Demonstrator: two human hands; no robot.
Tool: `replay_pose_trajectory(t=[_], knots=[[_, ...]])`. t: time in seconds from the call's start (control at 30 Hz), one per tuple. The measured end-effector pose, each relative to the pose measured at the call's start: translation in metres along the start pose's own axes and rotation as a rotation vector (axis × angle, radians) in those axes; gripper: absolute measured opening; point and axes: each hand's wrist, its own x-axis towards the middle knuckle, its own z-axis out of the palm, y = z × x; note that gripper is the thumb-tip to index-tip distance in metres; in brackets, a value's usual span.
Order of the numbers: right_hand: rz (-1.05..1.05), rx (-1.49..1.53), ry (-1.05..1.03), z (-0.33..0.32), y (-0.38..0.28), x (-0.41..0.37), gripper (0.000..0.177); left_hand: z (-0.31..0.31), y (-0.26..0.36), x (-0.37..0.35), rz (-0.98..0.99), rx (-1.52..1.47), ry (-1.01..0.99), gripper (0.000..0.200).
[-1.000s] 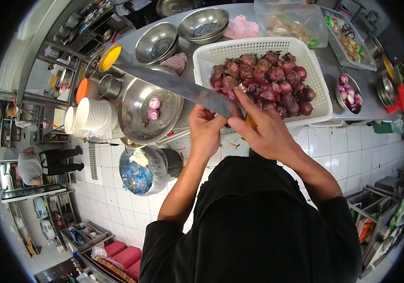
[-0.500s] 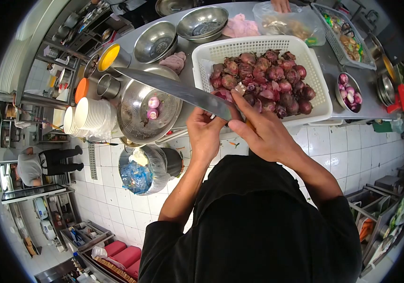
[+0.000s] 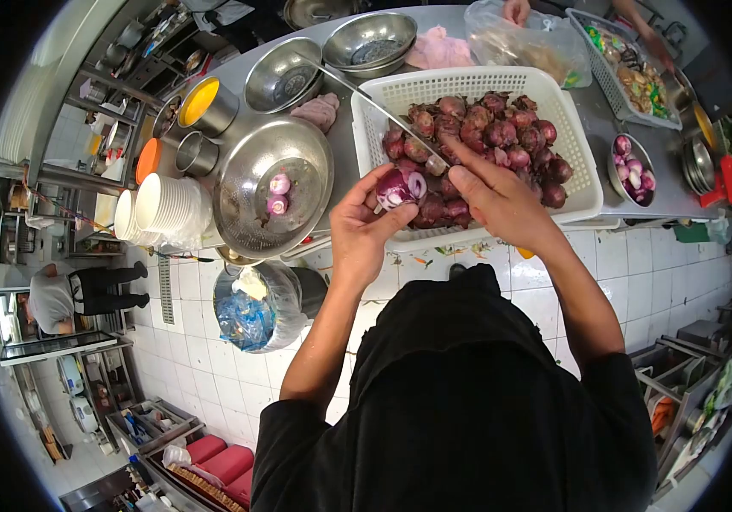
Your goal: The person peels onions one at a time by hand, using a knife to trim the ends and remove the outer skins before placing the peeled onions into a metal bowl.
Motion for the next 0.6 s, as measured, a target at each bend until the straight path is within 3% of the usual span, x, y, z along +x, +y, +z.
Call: replay_pose_trajectory(t=[0.07,0.27,0.4,0.6], knots=[[0.018,-0.005,-0.1,-0.003,-0.004,-0.002,0.056,0.002,0.001,0.0,-0.003,0.005,0.015,0.055],[-0.109,-0.16,0.024,0.005,-0.007,-0.015,0.066,0.003,0.0,0.005,-0.004,0.038,0.002,0.047],[-0.233,-0.223,-0.05,0.006,-0.017,-0.023,0.071,0.0,0.001,0.007,-0.035,0.059,-0.037,0.039],[-0.247,-0.264,-0.069,0.01,-0.014,-0.023,0.061,0.004,0.006,0.004,-0.047,0.17,-0.039,0.04]])
